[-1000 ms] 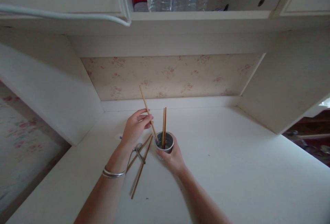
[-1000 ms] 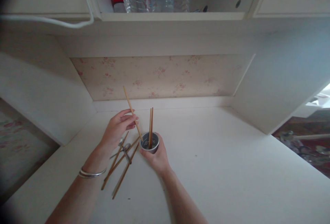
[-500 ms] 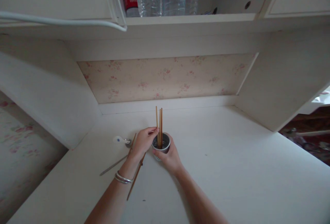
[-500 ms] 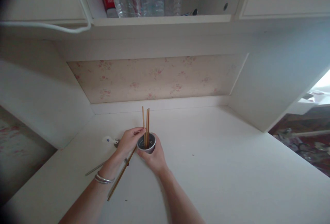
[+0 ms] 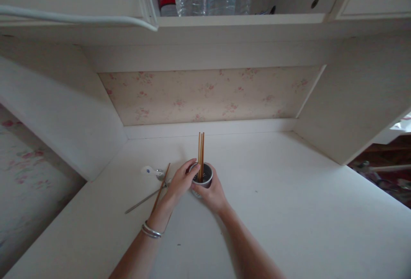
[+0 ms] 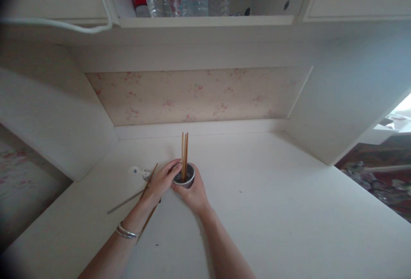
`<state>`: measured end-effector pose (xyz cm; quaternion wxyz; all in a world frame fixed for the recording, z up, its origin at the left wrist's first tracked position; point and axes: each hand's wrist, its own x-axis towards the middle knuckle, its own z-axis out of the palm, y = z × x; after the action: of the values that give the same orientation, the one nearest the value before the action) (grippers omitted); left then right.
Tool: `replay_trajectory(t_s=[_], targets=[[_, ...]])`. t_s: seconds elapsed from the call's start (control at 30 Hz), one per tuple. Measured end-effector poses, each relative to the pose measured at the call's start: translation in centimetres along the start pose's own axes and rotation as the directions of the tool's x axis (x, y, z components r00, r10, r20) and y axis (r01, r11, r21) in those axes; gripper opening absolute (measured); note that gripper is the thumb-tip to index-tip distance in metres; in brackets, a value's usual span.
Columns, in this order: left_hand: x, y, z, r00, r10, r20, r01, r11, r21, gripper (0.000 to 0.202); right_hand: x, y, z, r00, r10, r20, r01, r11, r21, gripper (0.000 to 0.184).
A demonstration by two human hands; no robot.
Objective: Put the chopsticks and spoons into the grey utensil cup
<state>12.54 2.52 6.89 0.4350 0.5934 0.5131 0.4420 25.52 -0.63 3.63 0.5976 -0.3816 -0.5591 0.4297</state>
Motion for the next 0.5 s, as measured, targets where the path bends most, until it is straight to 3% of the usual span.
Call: replay_trajectory(t_s=[0.1,0.2,0.37,0.5], targets=[[-1.6,-0.7,0.8,0.999,0.03,0.038,-0.025,0.993,-0.116,0.06,0.1,0.6,-0.6,1.0,-0.006,0.031,0.008,0.999,-0.043,0.066],[-2.5,-1.4,1.7,0.986,0.142,0.085,-0.118,0.963,-0.242,0.074,0.4,1.2,-1.4,0.996,-0.046,0.074,0.054,0.993,-0.107,0.065],[-2.6,-1.9,2.0,0.974,0.222,0.037,-0.212,0.96,-0.183,0.069,0.5,1.0,-2.2,0.983,-0.047,0.175,0.077,0.982,-0.173,0.072],[-2.8,-2.0,1.8,0.975,0.22,0.032,-0.211,0.962,-0.176,0.066,-0.5,0.6,-2.9,0.971,0.086,0.222,-0.073,0.995,-0.065,0.094]])
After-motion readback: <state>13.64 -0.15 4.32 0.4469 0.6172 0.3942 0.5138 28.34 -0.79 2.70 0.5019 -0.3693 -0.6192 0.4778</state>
